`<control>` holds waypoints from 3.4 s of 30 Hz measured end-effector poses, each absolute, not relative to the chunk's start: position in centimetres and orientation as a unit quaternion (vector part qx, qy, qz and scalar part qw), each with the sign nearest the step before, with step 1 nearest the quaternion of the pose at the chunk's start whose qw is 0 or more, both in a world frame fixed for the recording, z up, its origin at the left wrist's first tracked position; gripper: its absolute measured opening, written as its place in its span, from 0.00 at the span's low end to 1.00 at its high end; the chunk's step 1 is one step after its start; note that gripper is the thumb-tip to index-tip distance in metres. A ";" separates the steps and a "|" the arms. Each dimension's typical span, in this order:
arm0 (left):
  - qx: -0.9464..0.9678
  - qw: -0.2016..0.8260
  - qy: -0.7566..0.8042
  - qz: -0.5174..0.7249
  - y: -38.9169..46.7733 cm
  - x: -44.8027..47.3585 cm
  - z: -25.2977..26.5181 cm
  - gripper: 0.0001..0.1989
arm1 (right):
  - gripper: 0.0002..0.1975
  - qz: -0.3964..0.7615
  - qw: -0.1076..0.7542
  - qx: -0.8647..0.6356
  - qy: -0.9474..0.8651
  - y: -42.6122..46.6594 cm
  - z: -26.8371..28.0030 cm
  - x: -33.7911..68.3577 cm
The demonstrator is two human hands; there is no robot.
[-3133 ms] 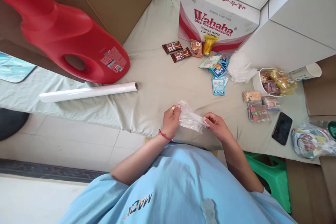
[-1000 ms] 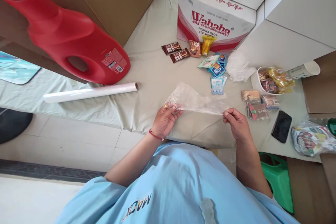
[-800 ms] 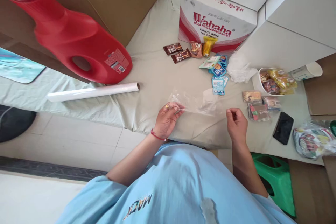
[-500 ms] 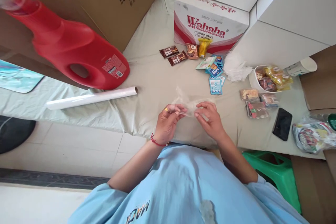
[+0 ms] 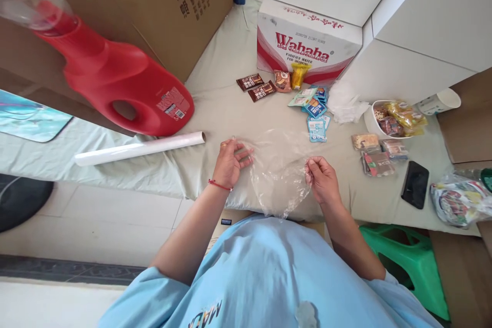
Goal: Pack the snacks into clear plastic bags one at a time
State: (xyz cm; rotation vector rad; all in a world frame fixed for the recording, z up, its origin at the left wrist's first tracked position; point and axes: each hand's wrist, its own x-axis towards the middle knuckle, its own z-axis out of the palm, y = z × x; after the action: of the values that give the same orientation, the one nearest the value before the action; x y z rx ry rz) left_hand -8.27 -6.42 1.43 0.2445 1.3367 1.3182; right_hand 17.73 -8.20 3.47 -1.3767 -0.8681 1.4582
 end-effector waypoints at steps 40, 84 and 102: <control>0.778 0.154 0.586 0.166 -9.9 -7.5 -2.8 0.39 | 0.37 0.589 0.280 -0.619 -0.439 -5.3 1.7 26.9; 0.828 0.168 0.519 0.127 -7.3 -9.8 -2.2 0.32 | 0.28 0.039 -0.009 -0.532 -0.846 21.1 3.9 8.7; 0.841 0.111 0.520 0.095 -7.4 -9.6 -2.4 0.32 | 0.26 0.620 0.186 -0.552 -0.526 -2.0 4.9 20.5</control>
State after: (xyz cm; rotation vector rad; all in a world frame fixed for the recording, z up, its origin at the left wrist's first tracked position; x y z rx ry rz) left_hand -9.58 -7.39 -2.37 2.4720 1.5285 0.2781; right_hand 20.54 -2.03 4.88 -1.5530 -1.4813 1.7457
